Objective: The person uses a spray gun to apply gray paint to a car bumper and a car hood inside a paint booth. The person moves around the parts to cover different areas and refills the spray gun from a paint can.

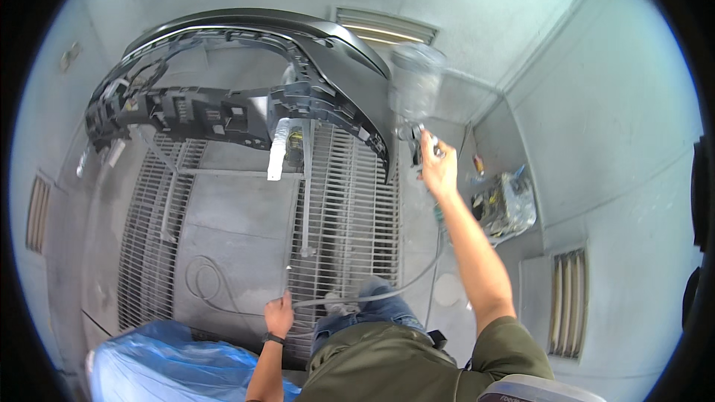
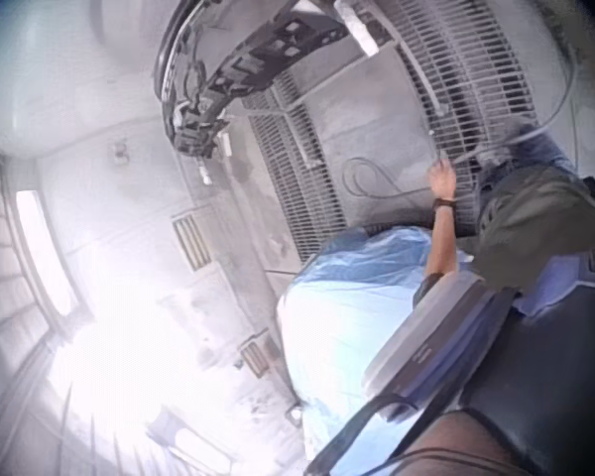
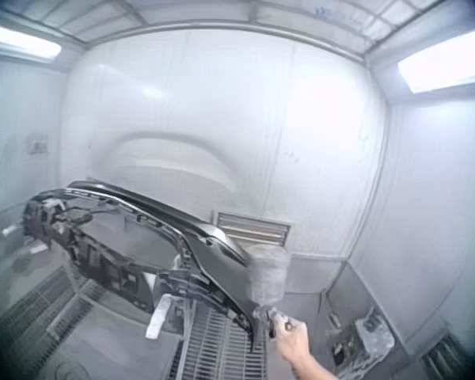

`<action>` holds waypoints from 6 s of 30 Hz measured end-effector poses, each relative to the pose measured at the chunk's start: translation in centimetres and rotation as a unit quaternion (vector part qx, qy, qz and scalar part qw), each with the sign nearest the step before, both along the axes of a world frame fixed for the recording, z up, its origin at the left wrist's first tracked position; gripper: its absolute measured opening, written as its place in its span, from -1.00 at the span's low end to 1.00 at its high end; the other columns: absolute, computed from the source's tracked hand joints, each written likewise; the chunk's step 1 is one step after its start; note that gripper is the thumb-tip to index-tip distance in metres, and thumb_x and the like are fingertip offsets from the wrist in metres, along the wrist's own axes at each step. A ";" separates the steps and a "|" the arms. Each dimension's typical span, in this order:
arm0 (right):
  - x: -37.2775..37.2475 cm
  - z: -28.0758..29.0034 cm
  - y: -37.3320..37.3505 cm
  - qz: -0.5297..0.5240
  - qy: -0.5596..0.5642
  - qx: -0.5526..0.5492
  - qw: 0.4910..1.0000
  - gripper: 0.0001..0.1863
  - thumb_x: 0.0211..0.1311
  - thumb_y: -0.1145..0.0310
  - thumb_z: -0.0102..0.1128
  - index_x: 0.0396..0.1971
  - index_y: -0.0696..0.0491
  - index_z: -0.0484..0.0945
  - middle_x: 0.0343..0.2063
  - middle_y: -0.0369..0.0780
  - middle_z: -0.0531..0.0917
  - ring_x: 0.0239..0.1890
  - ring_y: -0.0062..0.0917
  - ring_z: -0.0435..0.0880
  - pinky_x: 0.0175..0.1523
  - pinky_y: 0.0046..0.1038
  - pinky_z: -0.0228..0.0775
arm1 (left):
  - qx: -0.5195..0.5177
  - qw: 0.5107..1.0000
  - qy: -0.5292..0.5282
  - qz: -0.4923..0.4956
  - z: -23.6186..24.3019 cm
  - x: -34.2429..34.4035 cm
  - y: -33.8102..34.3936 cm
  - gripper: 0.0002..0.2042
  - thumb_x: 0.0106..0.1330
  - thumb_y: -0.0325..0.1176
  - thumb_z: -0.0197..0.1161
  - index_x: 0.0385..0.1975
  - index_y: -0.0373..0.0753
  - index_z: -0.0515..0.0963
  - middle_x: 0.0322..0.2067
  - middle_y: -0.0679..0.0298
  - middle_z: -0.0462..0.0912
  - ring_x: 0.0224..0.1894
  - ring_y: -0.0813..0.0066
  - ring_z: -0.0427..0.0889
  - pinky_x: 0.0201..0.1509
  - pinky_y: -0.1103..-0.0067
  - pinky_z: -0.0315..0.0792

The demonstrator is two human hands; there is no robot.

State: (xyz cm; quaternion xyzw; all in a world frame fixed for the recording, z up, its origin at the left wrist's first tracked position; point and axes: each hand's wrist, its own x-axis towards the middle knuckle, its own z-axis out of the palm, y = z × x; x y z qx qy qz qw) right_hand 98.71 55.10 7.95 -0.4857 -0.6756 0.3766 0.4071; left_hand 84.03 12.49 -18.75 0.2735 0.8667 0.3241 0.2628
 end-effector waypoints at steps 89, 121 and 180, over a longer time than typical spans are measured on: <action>-122.2 23.6 -59.4 0.789 0.222 -0.011 0.573 -0.54 0.50 0.27 -0.10 0.32 0.05 0.37 0.30 -0.10 0.44 0.37 -0.29 0.38 0.26 -0.28 0.45 | -0.068 0.683 -0.214 0.695 -6.5 -46.9 -35.2 -0.49 0.34 0.11 0.16 -0.40 -0.31 0.68 -0.48 -0.20 0.61 -0.31 -0.17 0.65 -0.22 0.16 0.49; -164.5 4.4 -127.3 0.967 -0.003 -0.256 -0.013 -0.52 0.10 0.48 0.05 0.07 0.30 0.41 0.07 0.06 0.57 0.09 -0.21 0.59 -0.10 -0.26 0.57 | -0.053 0.289 -0.362 0.885 -17.8 -101.9 -50.1 -0.24 0.35 0.36 -0.09 -0.31 -0.37 0.69 -0.24 -0.10 0.72 -0.08 0.01 0.70 0.04 0.25 0.54; -175.3 -4.7 -186.2 0.889 -0.141 -0.341 -0.270 -0.44 0.34 0.15 0.14 0.15 0.28 0.37 0.07 0.03 0.53 0.05 -0.21 0.60 -0.09 -0.23 0.63 | 0.286 -0.156 -0.407 0.853 -3.7 -147.0 -90.9 -0.50 0.41 0.03 0.07 -0.27 -0.39 0.65 -0.34 0.06 0.72 -0.24 0.13 0.73 -0.13 0.30 0.55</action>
